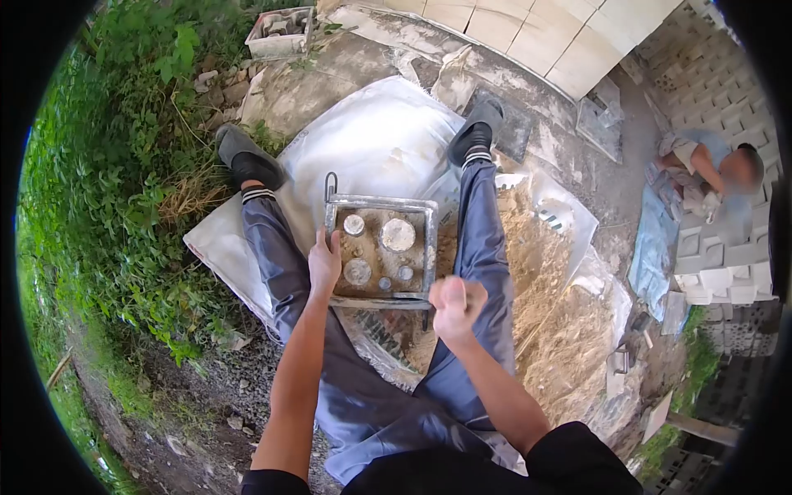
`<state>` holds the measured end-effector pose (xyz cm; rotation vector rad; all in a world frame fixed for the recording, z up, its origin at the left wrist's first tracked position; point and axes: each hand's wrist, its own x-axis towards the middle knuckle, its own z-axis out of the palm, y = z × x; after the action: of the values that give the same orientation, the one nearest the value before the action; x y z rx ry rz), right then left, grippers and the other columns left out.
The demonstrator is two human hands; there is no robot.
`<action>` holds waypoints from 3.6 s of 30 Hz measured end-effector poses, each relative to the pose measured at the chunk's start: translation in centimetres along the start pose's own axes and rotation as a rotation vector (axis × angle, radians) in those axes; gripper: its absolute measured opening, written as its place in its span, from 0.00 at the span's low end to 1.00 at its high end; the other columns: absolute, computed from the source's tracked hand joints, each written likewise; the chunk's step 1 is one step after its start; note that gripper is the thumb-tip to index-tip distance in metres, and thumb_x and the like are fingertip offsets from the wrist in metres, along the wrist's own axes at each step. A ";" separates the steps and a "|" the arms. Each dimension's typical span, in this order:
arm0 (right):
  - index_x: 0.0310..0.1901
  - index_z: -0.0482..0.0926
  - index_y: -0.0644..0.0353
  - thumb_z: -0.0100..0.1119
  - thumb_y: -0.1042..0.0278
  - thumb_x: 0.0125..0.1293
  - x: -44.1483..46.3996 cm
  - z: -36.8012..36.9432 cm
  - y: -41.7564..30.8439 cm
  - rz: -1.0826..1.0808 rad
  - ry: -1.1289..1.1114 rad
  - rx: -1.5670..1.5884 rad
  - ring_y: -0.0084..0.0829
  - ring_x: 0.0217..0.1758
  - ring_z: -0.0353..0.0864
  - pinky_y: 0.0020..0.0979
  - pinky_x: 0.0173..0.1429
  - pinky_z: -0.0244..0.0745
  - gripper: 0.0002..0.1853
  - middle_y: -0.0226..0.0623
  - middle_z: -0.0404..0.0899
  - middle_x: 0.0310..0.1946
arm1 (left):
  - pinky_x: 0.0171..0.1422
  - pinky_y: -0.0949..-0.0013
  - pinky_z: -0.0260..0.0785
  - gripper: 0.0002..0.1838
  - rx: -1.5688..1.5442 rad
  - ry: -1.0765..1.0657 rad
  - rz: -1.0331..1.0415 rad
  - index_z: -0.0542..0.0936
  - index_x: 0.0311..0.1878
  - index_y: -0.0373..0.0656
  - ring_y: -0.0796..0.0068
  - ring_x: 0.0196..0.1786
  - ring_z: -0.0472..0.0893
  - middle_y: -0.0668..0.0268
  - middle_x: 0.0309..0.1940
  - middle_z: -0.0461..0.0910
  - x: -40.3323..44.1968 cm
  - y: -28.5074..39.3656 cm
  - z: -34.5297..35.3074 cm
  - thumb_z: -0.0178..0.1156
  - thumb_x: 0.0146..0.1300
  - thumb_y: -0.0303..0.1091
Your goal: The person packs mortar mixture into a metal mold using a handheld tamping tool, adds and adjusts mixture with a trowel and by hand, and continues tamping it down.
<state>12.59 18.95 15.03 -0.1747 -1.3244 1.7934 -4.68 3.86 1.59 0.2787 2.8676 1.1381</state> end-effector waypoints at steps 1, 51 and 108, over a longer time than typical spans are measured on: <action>0.12 0.56 0.59 0.50 0.62 0.69 0.8 0.6 -0.9 0.153 0.035 -0.059 0.17 0.12 0.52 0.25 0.17 0.44 0.27 0.26 0.57 0.09 | 0.42 0.45 0.68 0.23 0.025 0.005 0.009 0.68 0.58 0.37 0.37 0.39 0.77 0.39 0.33 0.78 -0.5 -0.1 0.0 0.46 0.69 0.46; 0.17 0.61 0.55 0.46 0.60 0.73 10.0 2.8 3.4 0.234 -0.055 -0.178 0.11 0.15 0.52 0.22 0.19 0.44 0.23 0.19 0.57 0.12 | 0.48 0.48 0.67 0.26 -0.045 -0.022 -0.074 0.69 0.58 0.35 0.39 0.44 0.76 0.40 0.36 0.78 -0.2 0.2 -0.7 0.48 0.68 0.48; 0.16 0.58 0.58 0.49 0.58 0.71 6.4 2.0 -3.5 0.325 -0.326 -0.017 0.15 0.13 0.50 0.25 0.18 0.42 0.26 0.22 0.55 0.11 | 0.45 0.49 0.69 0.23 0.006 0.016 -0.101 0.69 0.58 0.41 0.42 0.40 0.78 0.42 0.34 0.79 -0.6 0.1 -0.5 0.49 0.67 0.47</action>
<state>9.58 22.24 21.12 -0.1137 -1.6124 2.1525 -4.11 3.48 1.96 0.1246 2.8622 1.1191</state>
